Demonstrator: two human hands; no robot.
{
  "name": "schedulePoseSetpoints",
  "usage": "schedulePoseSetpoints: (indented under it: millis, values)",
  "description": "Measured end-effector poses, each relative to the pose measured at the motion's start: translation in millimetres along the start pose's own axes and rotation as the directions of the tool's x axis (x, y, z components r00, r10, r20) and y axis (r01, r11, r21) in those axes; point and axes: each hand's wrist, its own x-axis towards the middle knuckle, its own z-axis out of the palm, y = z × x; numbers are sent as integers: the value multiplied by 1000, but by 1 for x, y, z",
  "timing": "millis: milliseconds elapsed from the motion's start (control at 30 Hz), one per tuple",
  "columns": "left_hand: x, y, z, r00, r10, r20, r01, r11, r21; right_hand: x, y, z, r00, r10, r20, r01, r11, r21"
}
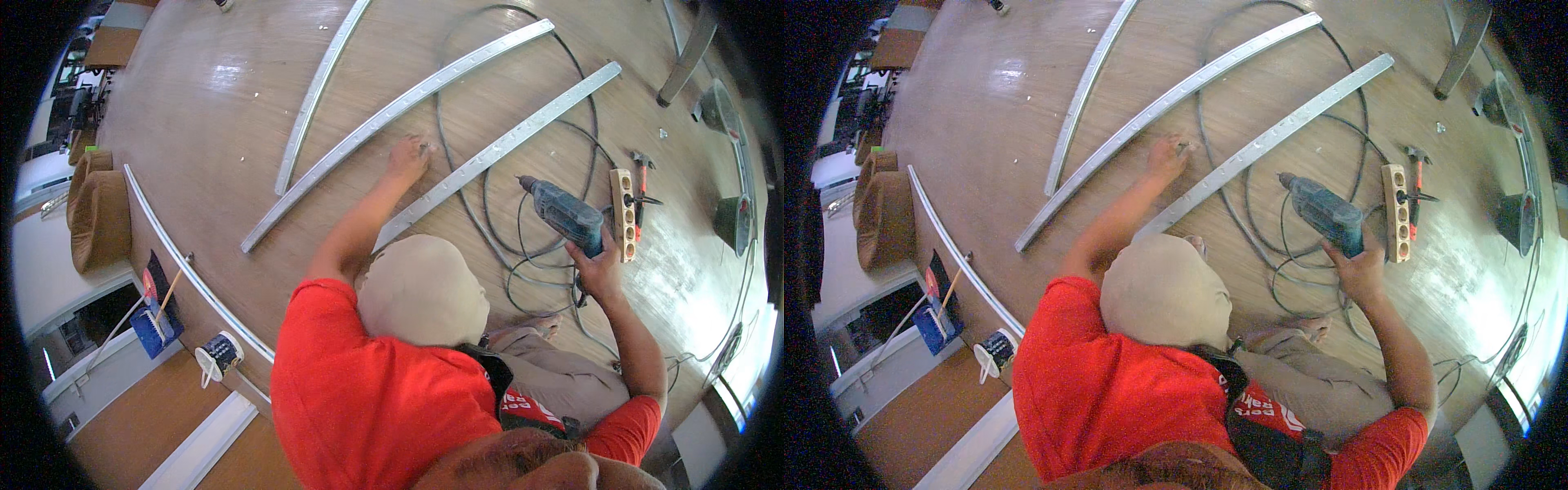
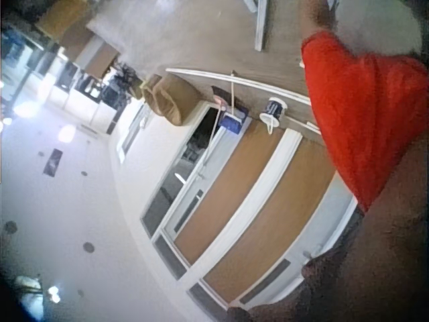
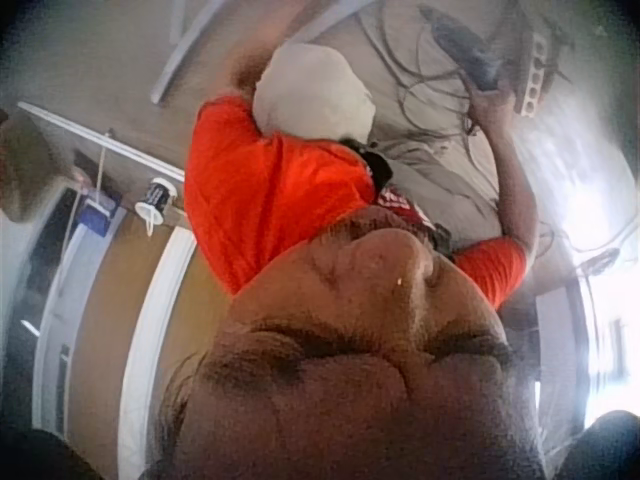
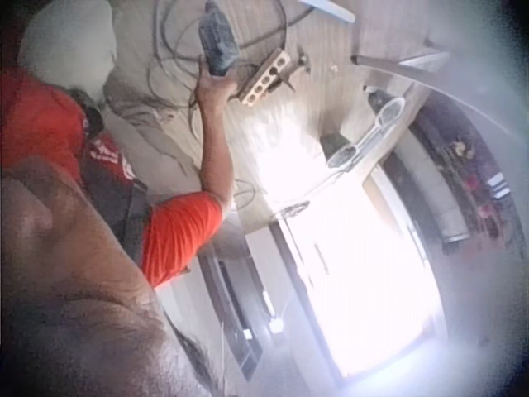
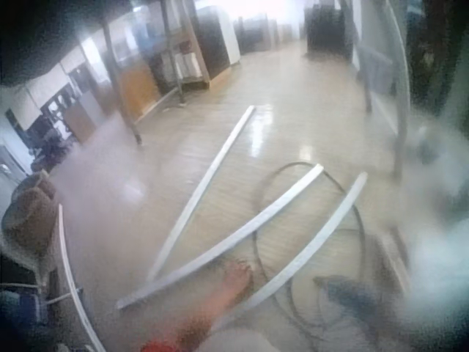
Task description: The person sits on the floor and uses a power drill to fasten screws into metal frame pieces. They measure the pieces with a tape measure, cut them with an angle grinder, and assemble them into a larger structure.
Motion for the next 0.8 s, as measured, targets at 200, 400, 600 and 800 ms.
schedulePoseSetpoints:
  millis: [200, 400, 600, 800]
  values:
    - [-134, 3, -51, 958, -184, 219, 162, 980, 114, 5, 4, -2, 997, 80, 11, -78, 989, -125]
    - [-172, -19, -43, 813, -345, 470, 349, 934, 82, 11, 9, 2, 997, 75, 18, -74, 996, -51]
    - [-127, 47, -48, 842, -303, 446, 360, 932, -46, 13, -5, 1, 997, 71, -7, -71, 995, -71]
    - [-57, 69, -4, 917, 0, 398, 119, 954, -274, 9, -10, 2, 996, 91, -22, -93, 991, -96]
